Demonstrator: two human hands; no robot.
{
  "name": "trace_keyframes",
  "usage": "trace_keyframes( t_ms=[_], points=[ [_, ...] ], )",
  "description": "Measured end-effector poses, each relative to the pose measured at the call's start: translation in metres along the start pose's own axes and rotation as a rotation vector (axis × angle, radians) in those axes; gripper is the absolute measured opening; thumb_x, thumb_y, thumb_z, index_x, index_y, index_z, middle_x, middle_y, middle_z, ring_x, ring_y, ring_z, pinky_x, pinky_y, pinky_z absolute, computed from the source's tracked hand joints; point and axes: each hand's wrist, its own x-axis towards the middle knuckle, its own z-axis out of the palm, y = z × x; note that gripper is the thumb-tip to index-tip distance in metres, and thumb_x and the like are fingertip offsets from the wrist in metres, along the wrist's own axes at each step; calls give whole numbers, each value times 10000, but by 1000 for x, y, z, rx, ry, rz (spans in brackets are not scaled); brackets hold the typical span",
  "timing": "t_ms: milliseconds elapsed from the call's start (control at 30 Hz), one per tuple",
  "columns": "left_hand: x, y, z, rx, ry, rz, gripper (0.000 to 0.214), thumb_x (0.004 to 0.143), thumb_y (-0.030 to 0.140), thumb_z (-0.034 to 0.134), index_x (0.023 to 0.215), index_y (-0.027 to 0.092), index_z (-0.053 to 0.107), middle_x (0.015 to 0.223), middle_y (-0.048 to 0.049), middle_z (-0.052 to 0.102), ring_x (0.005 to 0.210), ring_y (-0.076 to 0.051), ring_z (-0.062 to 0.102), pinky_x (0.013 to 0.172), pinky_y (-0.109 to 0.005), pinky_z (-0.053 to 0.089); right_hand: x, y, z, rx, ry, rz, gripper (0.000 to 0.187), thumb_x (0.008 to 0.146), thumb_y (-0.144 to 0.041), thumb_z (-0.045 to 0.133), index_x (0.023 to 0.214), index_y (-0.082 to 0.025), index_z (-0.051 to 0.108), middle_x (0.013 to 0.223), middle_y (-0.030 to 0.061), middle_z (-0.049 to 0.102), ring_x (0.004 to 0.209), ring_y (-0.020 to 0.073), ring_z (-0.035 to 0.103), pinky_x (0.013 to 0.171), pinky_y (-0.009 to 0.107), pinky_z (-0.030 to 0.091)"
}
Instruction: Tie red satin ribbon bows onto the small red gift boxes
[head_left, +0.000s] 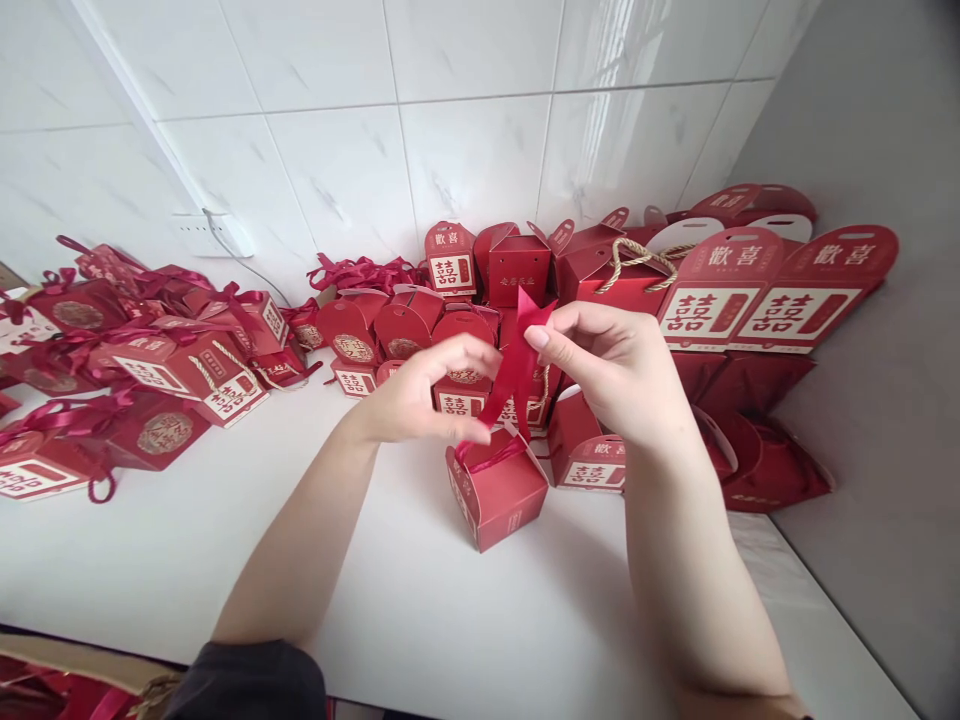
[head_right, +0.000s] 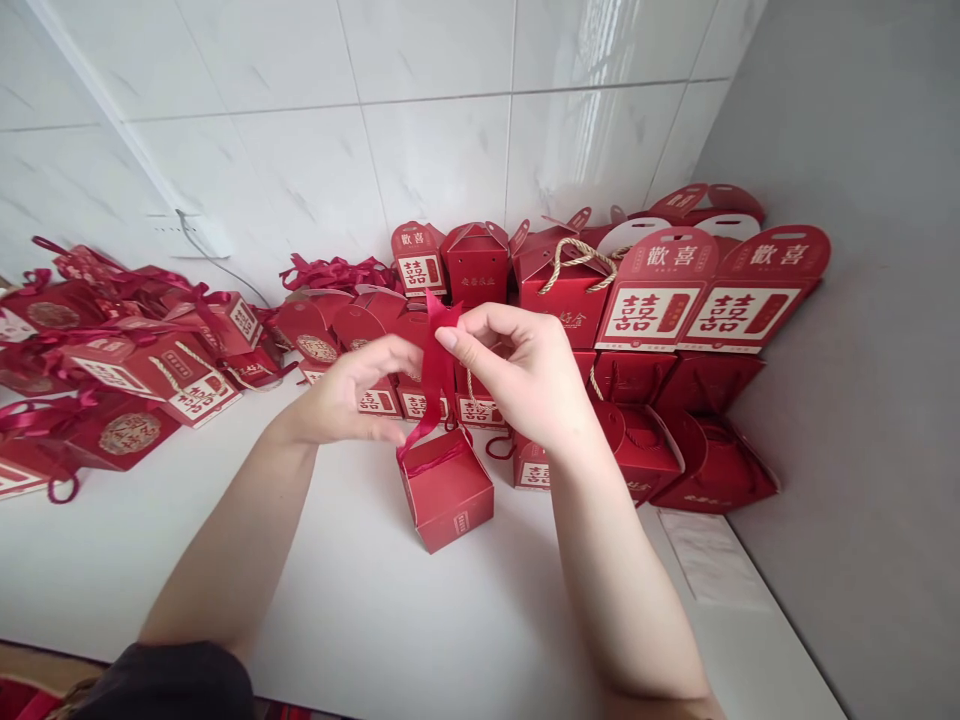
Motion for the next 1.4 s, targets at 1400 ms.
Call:
trace_keyframes(
  t_ms=[1400],
  points=[
    [-27,-84,60,-332,-189,-198,695,512,270,920,1131,156,625,1028,-142,721,1024,-273,662,959,-446,502,-9,-11,4,-119,203,-156,244,896,-445,604,769,-237,613,700,-26,561,803,186,684,590,270,523]
  ],
)
